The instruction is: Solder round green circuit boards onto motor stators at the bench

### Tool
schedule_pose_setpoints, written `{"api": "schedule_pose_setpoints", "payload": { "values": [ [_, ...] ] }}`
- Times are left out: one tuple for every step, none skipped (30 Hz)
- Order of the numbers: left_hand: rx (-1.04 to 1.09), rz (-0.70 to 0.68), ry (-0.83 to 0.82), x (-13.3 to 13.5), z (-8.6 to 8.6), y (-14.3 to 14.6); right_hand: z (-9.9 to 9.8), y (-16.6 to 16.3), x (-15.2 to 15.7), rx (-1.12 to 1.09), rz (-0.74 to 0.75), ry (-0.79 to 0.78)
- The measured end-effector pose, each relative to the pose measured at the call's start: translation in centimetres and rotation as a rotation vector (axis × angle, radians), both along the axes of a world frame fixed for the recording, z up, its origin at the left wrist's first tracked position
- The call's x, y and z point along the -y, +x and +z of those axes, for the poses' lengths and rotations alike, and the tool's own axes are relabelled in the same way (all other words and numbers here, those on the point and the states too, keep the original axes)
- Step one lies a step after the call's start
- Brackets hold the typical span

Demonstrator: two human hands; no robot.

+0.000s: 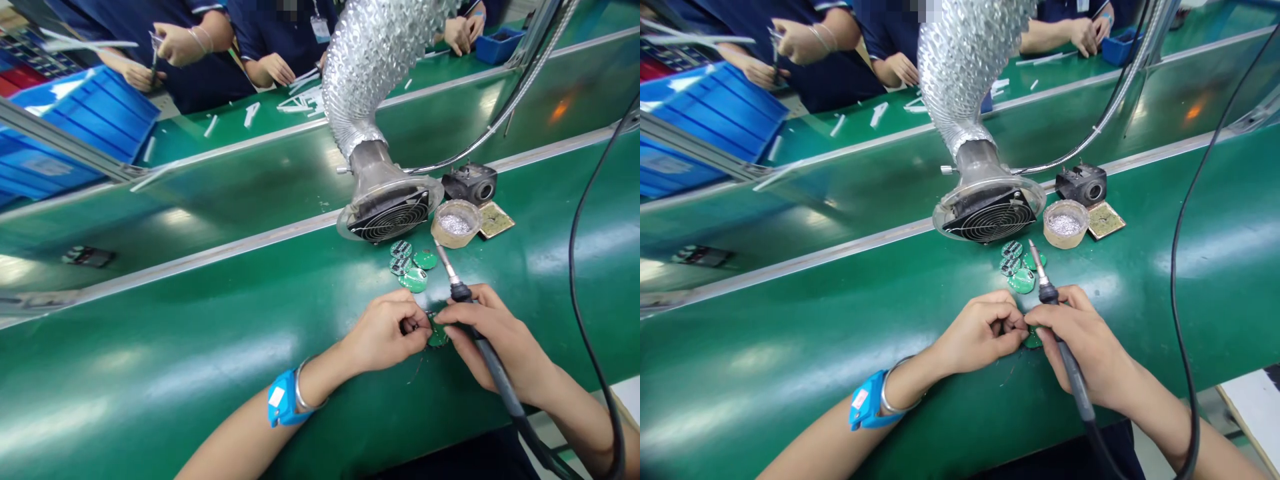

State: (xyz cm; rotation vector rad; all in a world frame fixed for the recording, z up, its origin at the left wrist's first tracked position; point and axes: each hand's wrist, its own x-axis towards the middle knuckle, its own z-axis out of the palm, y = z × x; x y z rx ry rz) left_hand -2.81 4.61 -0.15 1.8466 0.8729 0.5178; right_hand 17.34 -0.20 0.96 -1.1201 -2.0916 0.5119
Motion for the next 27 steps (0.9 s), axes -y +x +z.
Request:
{"api": "schedule_pose_setpoints", "payload": {
  "values": [
    [-0.017,-0.007,0.010,0.1,0.1,0.0,0.2,0.3,0.3,-0.013,-0.040,0.015],
    [-0.033,-0.015,0.020,0.1,0.3,0.0,0.5,0.7,0.8,-0.025,-0.081,0.018],
    [-0.046,-0.022,0.033,0.1,0.4,0.0,0.6,1.0,1.3,-0.035,-0.117,0.014],
    [-0.059,-0.027,0.047,0.1,0.5,0.0,0.8,1.3,1.9,-0.036,-0.139,0.002],
    [-0.072,-0.031,0.062,0.1,0.7,0.0,0.9,1.5,2.5,-0.031,-0.152,-0.009],
    [-0.086,-0.035,0.079,0.1,0.8,-0.1,0.9,1.7,3.0,-0.019,-0.159,-0.015],
    [-0.101,-0.037,0.099,0.1,0.9,-0.1,0.9,1.7,3.4,-0.001,-0.163,-0.012],
    [-0.116,-0.040,0.118,0.1,0.9,-0.1,0.7,1.6,3.6,0.019,-0.157,-0.001],
    [-0.126,-0.042,0.132,0.1,1.0,-0.1,0.6,1.4,3.7,0.032,-0.142,0.018],
    [-0.131,-0.045,0.141,0.1,1.0,-0.1,0.3,1.2,3.7,0.044,-0.120,0.031],
    [-0.130,-0.047,0.146,0.2,1.1,-0.1,0.0,0.8,3.5,0.047,-0.096,0.041],
    [-0.126,-0.050,0.148,0.2,1.1,-0.1,-0.4,0.5,3.2,0.044,-0.075,0.044],
    [-0.122,-0.052,0.151,0.2,1.1,-0.1,-0.7,0.2,2.9,0.033,-0.068,0.047],
    [-0.118,-0.051,0.154,0.2,1.0,-0.1,-1.1,-0.2,2.7,0.020,-0.078,0.052],
    [-0.118,-0.048,0.159,0.2,1.0,-0.1,-1.4,-0.4,2.5,0.009,-0.101,0.063],
    [-0.119,-0.042,0.162,0.2,1.0,-0.1,-1.6,-0.7,2.4,0.000,-0.127,0.078],
    [-0.121,-0.035,0.162,0.2,1.0,-0.1,-1.8,-0.8,2.3,-0.003,-0.151,0.095],
    [-0.122,-0.027,0.159,0.2,1.0,-0.1,-1.9,-1.0,2.3,0.001,-0.169,0.107],
    [-0.123,-0.021,0.154,0.1,1.1,-0.1,-2.0,-1.1,2.4,0.005,-0.181,0.117],
    [-0.124,-0.018,0.150,0.1,1.1,-0.1,-2.0,-1.1,2.5,0.008,-0.188,0.125],
    [-0.126,-0.018,0.148,0.1,1.2,-0.2,-2.0,-1.2,2.6,0.011,-0.193,0.129],
    [-0.129,-0.023,0.148,0.0,1.3,-0.2,-2.0,-1.2,2.6,0.014,-0.197,0.132],
    [-0.134,-0.032,0.149,0.0,1.4,-0.2,-2.0,-1.2,2.7,0.017,-0.198,0.138],
    [-0.140,-0.045,0.151,0.0,1.5,-0.2,-2.1,-1.2,2.7,0.020,-0.196,0.145],
    [-0.148,-0.059,0.152,-0.1,1.5,-0.2,-2.1,-1.2,2.6,0.025,-0.190,0.153],
    [-0.158,-0.072,0.150,-0.2,1.6,-0.2,-2.1,-1.2,2.6,0.028,-0.181,0.161],
    [-0.165,-0.079,0.145,-0.2,1.6,-0.2,-2.2,-1.2,2.6,0.029,-0.174,0.169]
  ]
}}
